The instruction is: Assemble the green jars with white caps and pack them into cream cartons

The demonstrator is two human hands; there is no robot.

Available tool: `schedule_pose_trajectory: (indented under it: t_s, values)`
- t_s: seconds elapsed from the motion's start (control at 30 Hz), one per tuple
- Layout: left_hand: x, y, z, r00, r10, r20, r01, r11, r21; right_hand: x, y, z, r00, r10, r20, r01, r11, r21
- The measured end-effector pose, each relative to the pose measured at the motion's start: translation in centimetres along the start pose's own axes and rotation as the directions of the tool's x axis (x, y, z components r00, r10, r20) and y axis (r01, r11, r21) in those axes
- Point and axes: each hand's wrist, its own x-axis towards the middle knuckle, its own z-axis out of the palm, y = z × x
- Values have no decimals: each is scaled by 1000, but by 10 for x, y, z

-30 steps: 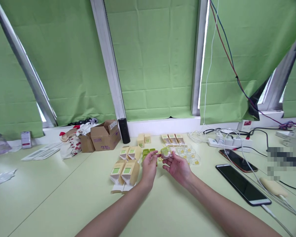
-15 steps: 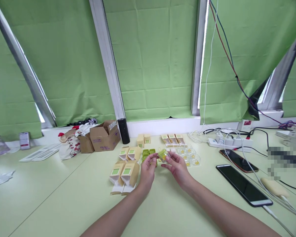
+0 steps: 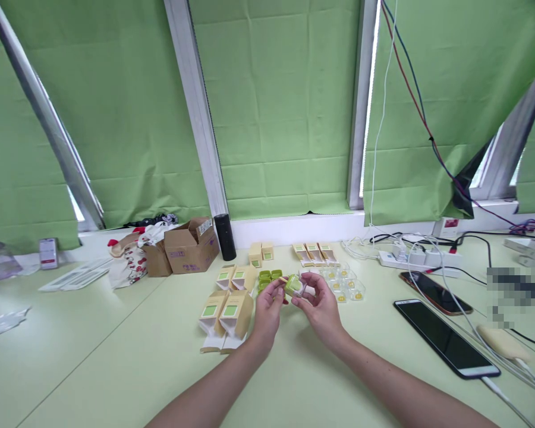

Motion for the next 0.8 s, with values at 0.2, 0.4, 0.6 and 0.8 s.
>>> schedule_pose_trajectory:
  t_s: [0.2, 0.4, 0.6, 0.8]
  values:
    - [-3, 7, 4, 1000, 14, 25, -13, 1000, -12, -5, -5, -1, 993, -105, 47, 109, 991, -74]
    - [-5, 8, 4, 999, 43, 11, -44, 999, 24, -5, -6, -3, 988, -133, 76, 143, 981, -134]
    - [-5, 7, -1, 991, 130, -29, -123, 978, 169, -4, -5, -5, 985, -124, 116, 140, 980, -144]
    - [-4, 12, -3, 973, 227, -40, -201, 919, 338, -5, -6, -7, 983, -104, 151, 119, 989, -92]
